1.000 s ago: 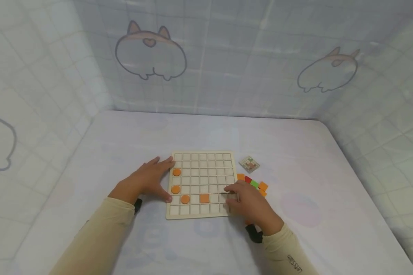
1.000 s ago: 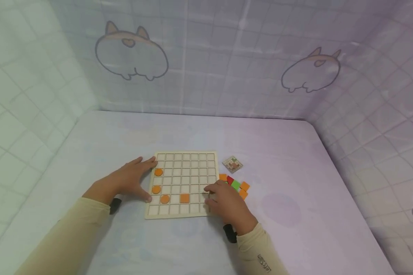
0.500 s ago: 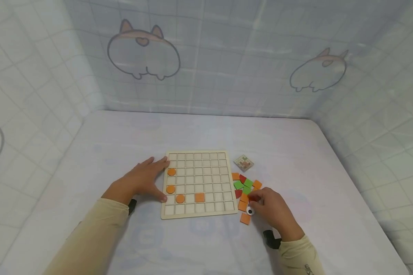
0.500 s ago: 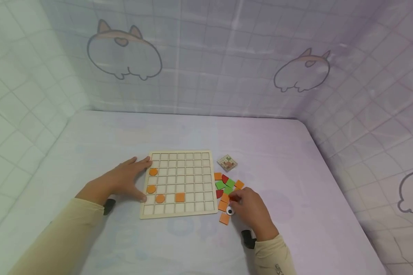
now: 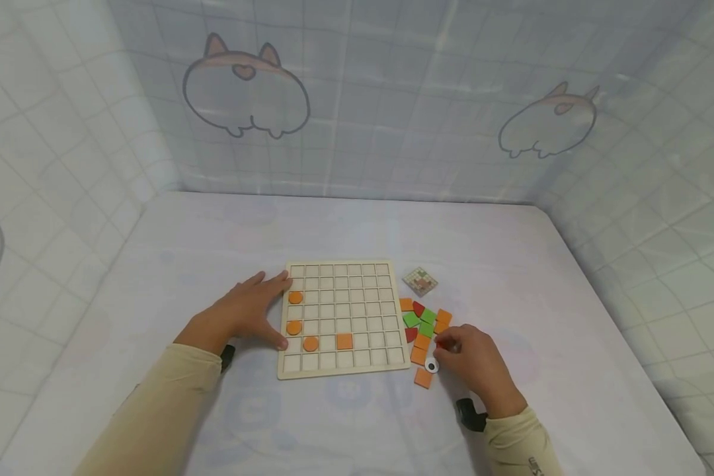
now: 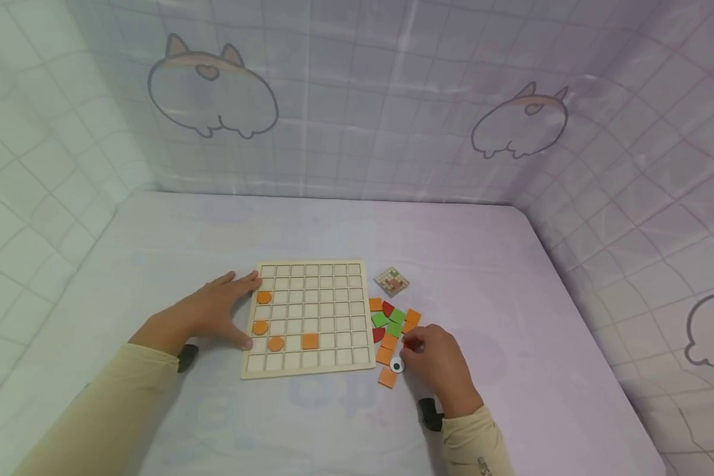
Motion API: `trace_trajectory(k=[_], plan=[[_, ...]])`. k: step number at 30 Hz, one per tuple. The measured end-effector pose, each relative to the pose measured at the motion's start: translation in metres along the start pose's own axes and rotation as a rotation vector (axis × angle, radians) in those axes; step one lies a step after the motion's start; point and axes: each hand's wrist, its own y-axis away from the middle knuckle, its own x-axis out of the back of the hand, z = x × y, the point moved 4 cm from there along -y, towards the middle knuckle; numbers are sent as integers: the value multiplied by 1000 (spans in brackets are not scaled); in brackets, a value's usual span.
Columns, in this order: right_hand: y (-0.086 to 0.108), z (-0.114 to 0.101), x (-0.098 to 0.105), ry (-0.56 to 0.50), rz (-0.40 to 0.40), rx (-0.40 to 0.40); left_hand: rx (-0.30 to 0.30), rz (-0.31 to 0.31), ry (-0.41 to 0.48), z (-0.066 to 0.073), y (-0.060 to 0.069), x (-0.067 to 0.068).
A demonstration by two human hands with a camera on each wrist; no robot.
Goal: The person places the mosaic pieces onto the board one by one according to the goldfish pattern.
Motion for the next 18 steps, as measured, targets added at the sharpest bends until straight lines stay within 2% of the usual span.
trace_trajectory(k=[8,14,16,18], plan=[[1,-1,1,61,-19,-74,2,0,7,-1,0,0],[2,-14,4,66,-12,-29,2,-3,1,-1,0,0],[1,-27,3,24,-14,-8,-5,-3,-2,0,0,0],[0,-46,-2,-12,-15,61,-5,-5,-1,0,0,1]])
